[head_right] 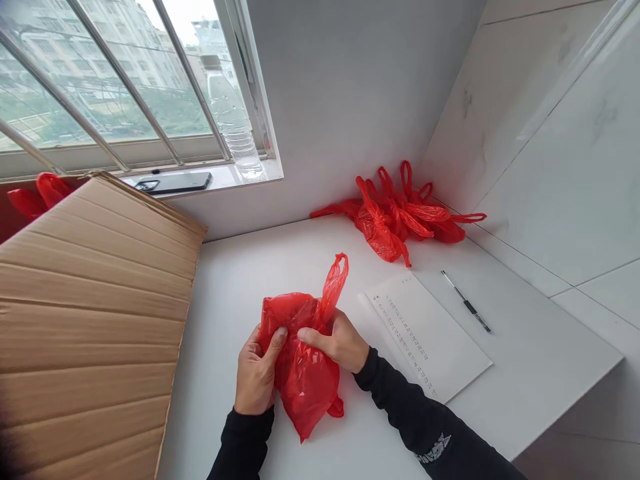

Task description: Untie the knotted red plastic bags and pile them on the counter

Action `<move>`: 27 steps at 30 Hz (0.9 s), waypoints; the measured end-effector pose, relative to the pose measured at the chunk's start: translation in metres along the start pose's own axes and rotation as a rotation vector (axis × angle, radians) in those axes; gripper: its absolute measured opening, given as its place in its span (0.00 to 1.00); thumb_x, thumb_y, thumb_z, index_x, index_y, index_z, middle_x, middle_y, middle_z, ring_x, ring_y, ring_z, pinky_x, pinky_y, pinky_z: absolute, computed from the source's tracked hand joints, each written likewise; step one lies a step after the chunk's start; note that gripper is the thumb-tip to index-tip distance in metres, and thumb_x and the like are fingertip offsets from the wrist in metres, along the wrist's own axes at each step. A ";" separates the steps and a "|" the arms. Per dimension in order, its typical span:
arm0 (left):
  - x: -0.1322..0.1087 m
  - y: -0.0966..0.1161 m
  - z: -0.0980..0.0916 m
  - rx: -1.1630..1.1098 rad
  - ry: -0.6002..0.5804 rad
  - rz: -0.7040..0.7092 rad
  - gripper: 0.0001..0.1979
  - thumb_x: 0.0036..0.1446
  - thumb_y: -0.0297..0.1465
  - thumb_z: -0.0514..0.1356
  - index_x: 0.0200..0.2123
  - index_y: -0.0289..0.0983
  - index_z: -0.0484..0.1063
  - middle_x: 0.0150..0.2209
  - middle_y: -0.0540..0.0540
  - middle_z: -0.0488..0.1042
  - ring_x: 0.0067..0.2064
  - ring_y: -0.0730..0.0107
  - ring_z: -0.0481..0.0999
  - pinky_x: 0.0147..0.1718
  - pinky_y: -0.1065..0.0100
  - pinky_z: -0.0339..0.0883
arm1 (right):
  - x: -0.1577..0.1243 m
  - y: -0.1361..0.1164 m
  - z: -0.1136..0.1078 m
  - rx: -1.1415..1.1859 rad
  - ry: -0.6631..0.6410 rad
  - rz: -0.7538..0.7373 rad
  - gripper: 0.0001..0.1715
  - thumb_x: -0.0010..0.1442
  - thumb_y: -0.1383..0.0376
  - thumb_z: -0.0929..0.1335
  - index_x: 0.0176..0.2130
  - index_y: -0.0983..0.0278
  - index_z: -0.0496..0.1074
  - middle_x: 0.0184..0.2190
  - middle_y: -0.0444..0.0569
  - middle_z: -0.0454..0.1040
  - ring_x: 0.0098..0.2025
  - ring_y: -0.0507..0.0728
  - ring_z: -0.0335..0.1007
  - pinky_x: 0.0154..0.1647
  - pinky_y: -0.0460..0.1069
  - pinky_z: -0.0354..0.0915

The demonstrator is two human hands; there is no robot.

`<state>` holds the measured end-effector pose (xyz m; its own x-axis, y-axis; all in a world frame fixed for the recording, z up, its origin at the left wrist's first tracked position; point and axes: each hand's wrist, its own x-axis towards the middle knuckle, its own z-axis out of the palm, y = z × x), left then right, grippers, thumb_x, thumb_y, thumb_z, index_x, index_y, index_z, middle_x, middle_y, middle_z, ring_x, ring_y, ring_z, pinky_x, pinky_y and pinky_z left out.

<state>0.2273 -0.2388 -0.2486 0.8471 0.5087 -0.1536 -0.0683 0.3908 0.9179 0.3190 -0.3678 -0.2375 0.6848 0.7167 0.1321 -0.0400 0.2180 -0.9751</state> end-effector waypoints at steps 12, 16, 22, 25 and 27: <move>0.001 0.009 0.010 0.031 0.007 0.000 0.20 0.49 0.37 0.68 0.45 0.38 0.72 0.35 0.48 0.80 0.35 0.64 0.79 0.34 0.68 0.72 | 0.005 0.000 0.000 0.037 0.087 -0.077 0.09 0.58 0.63 0.71 0.40 0.63 0.77 0.36 0.47 0.77 0.39 0.59 0.73 0.44 0.53 0.67; 0.009 0.002 0.004 0.015 0.021 -0.001 0.20 0.47 0.34 0.70 0.45 0.38 0.73 0.35 0.49 0.79 0.34 0.63 0.79 0.32 0.69 0.73 | 0.010 0.000 -0.005 0.046 0.061 -0.088 0.22 0.52 0.61 0.74 0.47 0.60 0.75 0.39 0.45 0.77 0.42 0.59 0.73 0.50 0.55 0.66; 0.013 0.000 0.003 0.158 0.179 -0.051 0.23 0.46 0.38 0.70 0.46 0.41 0.76 0.30 0.51 0.78 0.33 0.64 0.78 0.29 0.72 0.73 | 0.008 0.001 -0.008 0.025 -0.039 -0.081 0.26 0.50 0.57 0.76 0.48 0.60 0.74 0.42 0.47 0.76 0.45 0.61 0.73 0.49 0.55 0.68; 0.013 0.002 0.006 0.159 0.181 -0.028 0.21 0.47 0.39 0.70 0.45 0.42 0.76 0.32 0.51 0.78 0.34 0.65 0.77 0.30 0.73 0.73 | 0.007 0.002 -0.007 -0.025 0.000 -0.067 0.17 0.53 0.56 0.74 0.41 0.62 0.76 0.38 0.47 0.77 0.43 0.61 0.74 0.47 0.55 0.69; 0.013 0.002 0.006 0.103 0.132 -0.037 0.21 0.48 0.39 0.69 0.47 0.42 0.74 0.34 0.51 0.78 0.35 0.66 0.78 0.32 0.72 0.73 | 0.007 0.003 -0.008 -0.026 0.060 -0.067 0.14 0.55 0.57 0.73 0.38 0.63 0.77 0.37 0.46 0.77 0.42 0.61 0.74 0.47 0.55 0.68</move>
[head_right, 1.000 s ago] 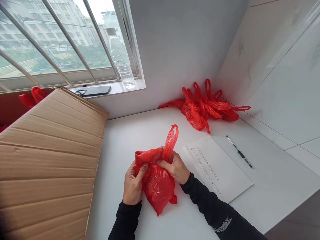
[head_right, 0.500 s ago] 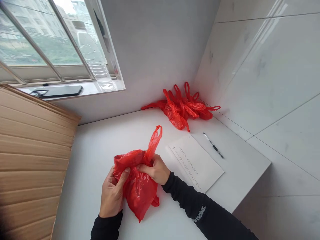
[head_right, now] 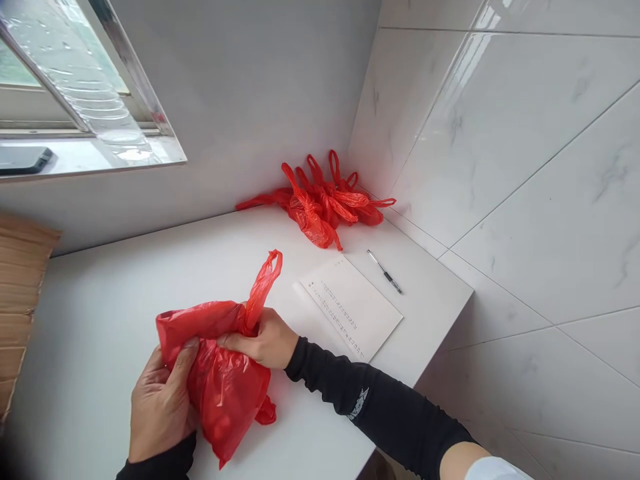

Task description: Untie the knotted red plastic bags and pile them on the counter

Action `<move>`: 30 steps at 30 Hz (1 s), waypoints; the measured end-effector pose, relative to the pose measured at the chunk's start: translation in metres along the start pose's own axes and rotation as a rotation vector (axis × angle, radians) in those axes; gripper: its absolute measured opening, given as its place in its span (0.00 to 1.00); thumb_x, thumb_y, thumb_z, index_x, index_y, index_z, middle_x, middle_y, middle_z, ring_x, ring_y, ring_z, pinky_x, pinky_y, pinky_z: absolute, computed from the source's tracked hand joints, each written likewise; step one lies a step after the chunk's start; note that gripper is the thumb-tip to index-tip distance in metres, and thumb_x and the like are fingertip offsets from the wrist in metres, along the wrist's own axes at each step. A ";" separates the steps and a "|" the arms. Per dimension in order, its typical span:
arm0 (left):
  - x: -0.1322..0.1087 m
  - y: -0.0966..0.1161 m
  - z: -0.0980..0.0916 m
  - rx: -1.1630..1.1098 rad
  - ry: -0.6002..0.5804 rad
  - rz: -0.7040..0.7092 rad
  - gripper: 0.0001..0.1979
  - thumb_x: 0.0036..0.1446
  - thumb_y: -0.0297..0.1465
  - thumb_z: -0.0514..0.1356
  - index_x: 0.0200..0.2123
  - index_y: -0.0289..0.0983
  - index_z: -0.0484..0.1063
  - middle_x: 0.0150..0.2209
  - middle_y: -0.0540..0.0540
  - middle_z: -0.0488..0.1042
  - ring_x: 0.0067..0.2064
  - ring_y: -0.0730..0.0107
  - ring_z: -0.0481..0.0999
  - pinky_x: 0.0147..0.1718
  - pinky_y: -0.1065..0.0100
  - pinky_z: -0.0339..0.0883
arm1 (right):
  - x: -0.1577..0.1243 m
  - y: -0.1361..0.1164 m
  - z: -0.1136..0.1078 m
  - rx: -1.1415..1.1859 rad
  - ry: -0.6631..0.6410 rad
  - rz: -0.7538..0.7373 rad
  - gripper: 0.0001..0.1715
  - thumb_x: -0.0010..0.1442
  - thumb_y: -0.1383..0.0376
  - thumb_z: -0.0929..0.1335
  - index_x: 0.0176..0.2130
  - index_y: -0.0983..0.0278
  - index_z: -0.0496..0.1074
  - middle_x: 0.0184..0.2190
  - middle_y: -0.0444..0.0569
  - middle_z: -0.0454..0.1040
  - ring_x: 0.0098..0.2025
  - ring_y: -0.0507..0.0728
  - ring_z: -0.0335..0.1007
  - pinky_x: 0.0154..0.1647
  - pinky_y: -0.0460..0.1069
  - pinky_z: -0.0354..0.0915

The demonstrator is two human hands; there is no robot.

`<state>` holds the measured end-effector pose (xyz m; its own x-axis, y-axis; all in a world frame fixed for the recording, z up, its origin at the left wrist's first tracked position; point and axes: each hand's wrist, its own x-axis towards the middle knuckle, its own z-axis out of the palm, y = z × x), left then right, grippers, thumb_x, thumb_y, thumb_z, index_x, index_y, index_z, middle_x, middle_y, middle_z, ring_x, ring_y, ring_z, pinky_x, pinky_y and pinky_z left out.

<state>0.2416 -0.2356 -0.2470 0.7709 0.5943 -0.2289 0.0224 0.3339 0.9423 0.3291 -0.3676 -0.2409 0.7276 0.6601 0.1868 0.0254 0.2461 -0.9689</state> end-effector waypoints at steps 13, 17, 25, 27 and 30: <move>-0.009 -0.003 -0.001 0.066 -0.264 0.072 0.17 0.53 0.35 0.66 0.46 0.37 0.72 0.46 0.42 0.78 0.47 0.58 0.77 0.44 0.63 0.72 | -0.003 0.004 0.005 0.301 0.258 0.093 0.14 0.56 0.58 0.72 0.42 0.62 0.74 0.37 0.48 0.78 0.42 0.61 0.75 0.48 0.56 0.70; -0.012 -0.001 0.000 -0.009 -0.217 0.026 0.21 0.51 0.36 0.68 0.48 0.37 0.70 0.44 0.41 0.79 0.46 0.56 0.78 0.42 0.62 0.73 | -0.006 0.001 0.006 0.247 0.161 0.137 0.16 0.55 0.57 0.72 0.41 0.62 0.74 0.37 0.49 0.78 0.42 0.61 0.75 0.49 0.57 0.70; -0.017 0.005 0.004 -0.104 -0.148 -0.072 0.22 0.48 0.39 0.70 0.44 0.37 0.71 0.36 0.43 0.82 0.38 0.58 0.82 0.38 0.62 0.74 | -0.007 -0.001 0.007 0.253 0.093 0.158 0.13 0.57 0.58 0.71 0.41 0.61 0.74 0.39 0.49 0.78 0.43 0.61 0.75 0.49 0.56 0.69; -0.018 0.007 0.005 -0.101 -0.140 -0.046 0.24 0.47 0.39 0.70 0.46 0.37 0.70 0.38 0.43 0.82 0.39 0.57 0.82 0.37 0.62 0.74 | -0.007 0.001 0.006 0.238 0.110 0.158 0.12 0.56 0.59 0.71 0.41 0.62 0.74 0.39 0.49 0.78 0.43 0.61 0.75 0.49 0.55 0.69; -0.019 0.007 0.007 -0.099 -0.130 0.010 0.26 0.47 0.37 0.70 0.49 0.39 0.69 0.40 0.43 0.81 0.41 0.58 0.81 0.39 0.62 0.74 | -0.007 0.004 0.005 0.213 0.156 0.170 0.13 0.55 0.61 0.72 0.41 0.62 0.75 0.37 0.48 0.79 0.41 0.61 0.76 0.48 0.55 0.69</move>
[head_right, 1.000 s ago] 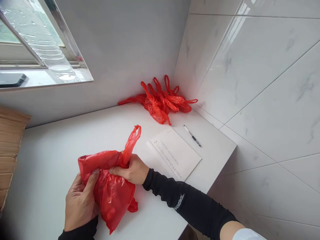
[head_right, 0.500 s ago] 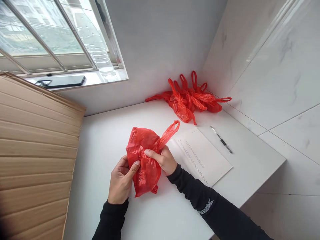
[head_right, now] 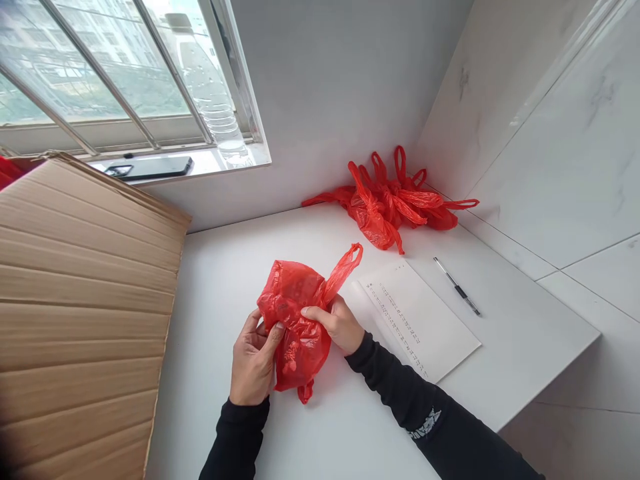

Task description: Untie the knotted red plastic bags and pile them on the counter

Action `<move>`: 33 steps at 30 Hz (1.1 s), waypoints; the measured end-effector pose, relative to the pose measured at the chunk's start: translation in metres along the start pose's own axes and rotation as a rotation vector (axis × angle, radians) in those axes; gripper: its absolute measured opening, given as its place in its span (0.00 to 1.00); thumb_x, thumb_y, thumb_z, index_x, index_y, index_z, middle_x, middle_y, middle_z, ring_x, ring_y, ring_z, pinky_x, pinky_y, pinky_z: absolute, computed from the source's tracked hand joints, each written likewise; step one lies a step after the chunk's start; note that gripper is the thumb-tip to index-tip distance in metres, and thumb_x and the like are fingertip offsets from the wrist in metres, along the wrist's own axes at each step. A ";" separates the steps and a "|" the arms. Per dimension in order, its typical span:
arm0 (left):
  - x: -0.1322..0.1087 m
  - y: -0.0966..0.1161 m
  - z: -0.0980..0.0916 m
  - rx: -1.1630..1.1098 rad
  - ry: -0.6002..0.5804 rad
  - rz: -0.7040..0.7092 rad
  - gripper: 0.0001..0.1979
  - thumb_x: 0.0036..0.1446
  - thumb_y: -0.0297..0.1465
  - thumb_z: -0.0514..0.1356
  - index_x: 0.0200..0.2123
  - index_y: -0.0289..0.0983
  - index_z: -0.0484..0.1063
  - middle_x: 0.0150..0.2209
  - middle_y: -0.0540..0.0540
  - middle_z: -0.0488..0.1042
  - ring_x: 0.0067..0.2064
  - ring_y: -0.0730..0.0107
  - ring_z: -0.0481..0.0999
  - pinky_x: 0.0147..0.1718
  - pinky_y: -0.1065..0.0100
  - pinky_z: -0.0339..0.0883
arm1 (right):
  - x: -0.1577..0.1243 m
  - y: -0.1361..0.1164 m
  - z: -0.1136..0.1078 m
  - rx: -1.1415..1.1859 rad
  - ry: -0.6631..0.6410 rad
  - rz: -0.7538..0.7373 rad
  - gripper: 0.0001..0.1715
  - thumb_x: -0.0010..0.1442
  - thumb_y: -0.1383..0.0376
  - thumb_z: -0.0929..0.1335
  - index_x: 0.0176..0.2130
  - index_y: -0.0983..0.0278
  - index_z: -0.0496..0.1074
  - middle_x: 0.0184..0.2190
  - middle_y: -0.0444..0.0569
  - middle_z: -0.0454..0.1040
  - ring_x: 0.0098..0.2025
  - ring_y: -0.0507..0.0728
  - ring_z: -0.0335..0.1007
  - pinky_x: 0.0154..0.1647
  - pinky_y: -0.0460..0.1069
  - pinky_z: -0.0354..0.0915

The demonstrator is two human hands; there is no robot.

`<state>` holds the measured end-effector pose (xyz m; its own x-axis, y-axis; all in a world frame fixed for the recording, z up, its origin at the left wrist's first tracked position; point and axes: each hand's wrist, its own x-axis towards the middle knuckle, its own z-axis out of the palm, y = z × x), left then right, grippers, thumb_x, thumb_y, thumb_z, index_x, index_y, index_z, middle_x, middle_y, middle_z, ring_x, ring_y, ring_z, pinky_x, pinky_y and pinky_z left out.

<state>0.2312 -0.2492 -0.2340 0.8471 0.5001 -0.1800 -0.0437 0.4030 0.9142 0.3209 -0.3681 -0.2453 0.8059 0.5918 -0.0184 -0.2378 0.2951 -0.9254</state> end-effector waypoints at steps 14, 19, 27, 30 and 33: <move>0.000 -0.005 -0.013 0.084 -0.121 0.036 0.12 0.57 0.39 0.62 0.40 0.38 0.77 0.40 0.44 0.80 0.41 0.59 0.78 0.40 0.65 0.71 | 0.001 0.001 0.001 0.118 0.057 -0.014 0.12 0.56 0.61 0.72 0.41 0.62 0.74 0.38 0.48 0.79 0.41 0.62 0.76 0.44 0.55 0.71; -0.006 0.005 -0.006 0.158 -0.337 0.066 0.32 0.51 0.32 0.67 0.60 0.44 0.64 0.58 0.41 0.70 0.57 0.51 0.70 0.53 0.57 0.68 | 0.005 0.000 -0.001 0.210 0.148 -0.036 0.12 0.56 0.61 0.73 0.40 0.62 0.74 0.39 0.48 0.79 0.42 0.63 0.76 0.42 0.55 0.71; -0.010 -0.003 -0.004 0.105 -0.516 -0.033 0.48 0.52 0.29 0.67 0.69 0.48 0.42 0.64 0.39 0.61 0.62 0.47 0.64 0.57 0.50 0.64 | 0.008 0.001 -0.006 0.355 0.194 -0.041 0.09 0.57 0.64 0.73 0.40 0.62 0.75 0.37 0.46 0.80 0.40 0.61 0.77 0.42 0.53 0.72; -0.010 -0.003 -0.005 0.141 -0.569 0.001 0.50 0.52 0.29 0.67 0.69 0.48 0.40 0.66 0.40 0.56 0.65 0.46 0.58 0.60 0.50 0.61 | 0.009 0.002 -0.006 0.369 0.210 -0.049 0.09 0.56 0.65 0.73 0.39 0.63 0.75 0.36 0.46 0.80 0.38 0.61 0.77 0.41 0.53 0.72; -0.009 -0.006 -0.006 0.175 -0.577 0.044 0.51 0.52 0.27 0.67 0.69 0.48 0.39 0.68 0.42 0.53 0.68 0.48 0.52 0.64 0.52 0.55 | 0.009 0.004 -0.006 0.371 0.225 -0.038 0.09 0.56 0.65 0.73 0.39 0.63 0.76 0.35 0.46 0.80 0.36 0.60 0.77 0.39 0.53 0.72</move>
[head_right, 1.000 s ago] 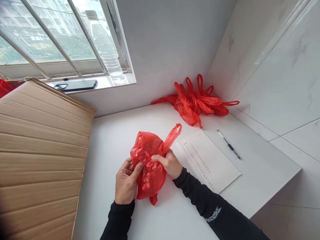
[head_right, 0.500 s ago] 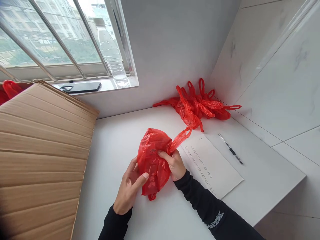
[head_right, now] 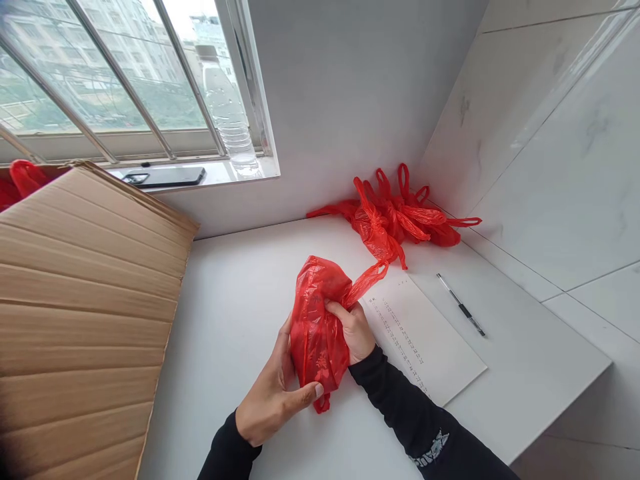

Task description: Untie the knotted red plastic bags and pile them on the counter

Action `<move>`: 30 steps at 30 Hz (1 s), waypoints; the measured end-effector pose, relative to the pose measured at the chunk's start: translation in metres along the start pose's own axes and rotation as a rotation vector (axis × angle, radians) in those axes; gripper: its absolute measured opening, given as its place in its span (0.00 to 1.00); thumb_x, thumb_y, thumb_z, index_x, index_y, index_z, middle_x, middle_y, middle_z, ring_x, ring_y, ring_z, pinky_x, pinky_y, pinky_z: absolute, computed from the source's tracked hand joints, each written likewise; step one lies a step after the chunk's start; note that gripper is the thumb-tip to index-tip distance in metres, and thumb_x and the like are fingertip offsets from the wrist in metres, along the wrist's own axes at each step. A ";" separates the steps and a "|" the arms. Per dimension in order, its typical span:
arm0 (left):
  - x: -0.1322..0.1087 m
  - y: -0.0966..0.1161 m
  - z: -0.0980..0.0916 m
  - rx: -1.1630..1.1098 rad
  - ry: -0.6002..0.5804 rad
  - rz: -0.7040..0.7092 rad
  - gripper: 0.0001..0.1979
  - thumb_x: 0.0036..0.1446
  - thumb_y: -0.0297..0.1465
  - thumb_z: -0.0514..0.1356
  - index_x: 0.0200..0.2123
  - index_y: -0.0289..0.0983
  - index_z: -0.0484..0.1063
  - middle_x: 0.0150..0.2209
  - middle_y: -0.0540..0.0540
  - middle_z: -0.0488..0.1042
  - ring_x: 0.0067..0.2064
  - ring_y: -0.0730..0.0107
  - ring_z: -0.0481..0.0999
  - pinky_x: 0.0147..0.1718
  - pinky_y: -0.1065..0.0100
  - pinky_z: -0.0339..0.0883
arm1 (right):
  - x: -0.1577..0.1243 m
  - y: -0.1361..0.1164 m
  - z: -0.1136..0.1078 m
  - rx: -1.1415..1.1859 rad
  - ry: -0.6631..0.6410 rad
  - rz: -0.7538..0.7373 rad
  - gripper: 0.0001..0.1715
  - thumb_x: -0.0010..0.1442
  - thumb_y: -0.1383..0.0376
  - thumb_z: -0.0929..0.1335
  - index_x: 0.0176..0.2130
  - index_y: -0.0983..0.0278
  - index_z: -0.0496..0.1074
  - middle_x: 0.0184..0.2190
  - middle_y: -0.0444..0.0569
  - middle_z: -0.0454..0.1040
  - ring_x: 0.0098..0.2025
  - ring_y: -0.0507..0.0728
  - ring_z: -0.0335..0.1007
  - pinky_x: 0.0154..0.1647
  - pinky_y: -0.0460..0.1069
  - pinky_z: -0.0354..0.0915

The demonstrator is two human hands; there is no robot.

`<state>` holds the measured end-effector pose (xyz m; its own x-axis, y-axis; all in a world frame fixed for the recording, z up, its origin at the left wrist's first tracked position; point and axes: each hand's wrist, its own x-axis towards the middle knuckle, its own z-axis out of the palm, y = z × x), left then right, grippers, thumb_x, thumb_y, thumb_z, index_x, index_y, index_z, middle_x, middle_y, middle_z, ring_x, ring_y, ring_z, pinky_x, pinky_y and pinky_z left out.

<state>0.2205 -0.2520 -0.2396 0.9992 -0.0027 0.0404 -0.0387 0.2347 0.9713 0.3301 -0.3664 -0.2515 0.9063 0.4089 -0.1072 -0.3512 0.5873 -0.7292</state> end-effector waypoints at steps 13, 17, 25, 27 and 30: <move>0.007 -0.004 -0.005 0.000 0.263 -0.092 0.19 0.54 0.28 0.65 0.50 0.37 0.72 0.43 0.43 0.78 0.42 0.60 0.75 0.40 0.65 0.70 | -0.003 0.000 0.002 -0.121 -0.061 0.050 0.09 0.59 0.61 0.71 0.39 0.64 0.77 0.30 0.46 0.78 0.32 0.57 0.74 0.37 0.50 0.70; 0.006 -0.001 -0.004 0.007 0.276 -0.033 0.21 0.56 0.29 0.63 0.54 0.38 0.69 0.48 0.43 0.76 0.47 0.59 0.74 0.43 0.65 0.69 | -0.004 0.001 0.003 -0.187 -0.062 0.043 0.12 0.58 0.59 0.72 0.40 0.63 0.77 0.35 0.48 0.79 0.38 0.60 0.76 0.41 0.52 0.71; 0.005 0.001 -0.004 -0.005 0.326 0.004 0.24 0.56 0.33 0.64 0.56 0.39 0.66 0.54 0.41 0.74 0.53 0.55 0.73 0.51 0.60 0.68 | -0.003 0.003 0.000 -0.203 -0.041 0.063 0.13 0.55 0.59 0.73 0.41 0.61 0.77 0.41 0.51 0.80 0.42 0.64 0.77 0.44 0.57 0.71; 0.006 0.001 -0.004 -0.067 0.366 -0.015 0.25 0.55 0.34 0.65 0.55 0.38 0.66 0.52 0.40 0.74 0.51 0.55 0.75 0.51 0.58 0.69 | -0.003 0.005 -0.003 -0.191 -0.032 0.067 0.11 0.55 0.61 0.73 0.40 0.61 0.77 0.42 0.50 0.80 0.43 0.64 0.76 0.46 0.57 0.71; 0.009 0.001 -0.001 -0.149 0.436 -0.058 0.28 0.52 0.34 0.68 0.55 0.37 0.65 0.48 0.38 0.77 0.47 0.55 0.78 0.48 0.57 0.72 | -0.003 0.006 -0.005 -0.183 -0.015 0.085 0.10 0.56 0.61 0.73 0.39 0.59 0.77 0.42 0.50 0.80 0.43 0.64 0.76 0.46 0.57 0.70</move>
<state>0.2290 -0.2504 -0.2386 0.9127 0.3815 -0.1463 -0.0122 0.3832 0.9236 0.3263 -0.3680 -0.2587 0.8711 0.4626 -0.1648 -0.3765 0.4136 -0.8290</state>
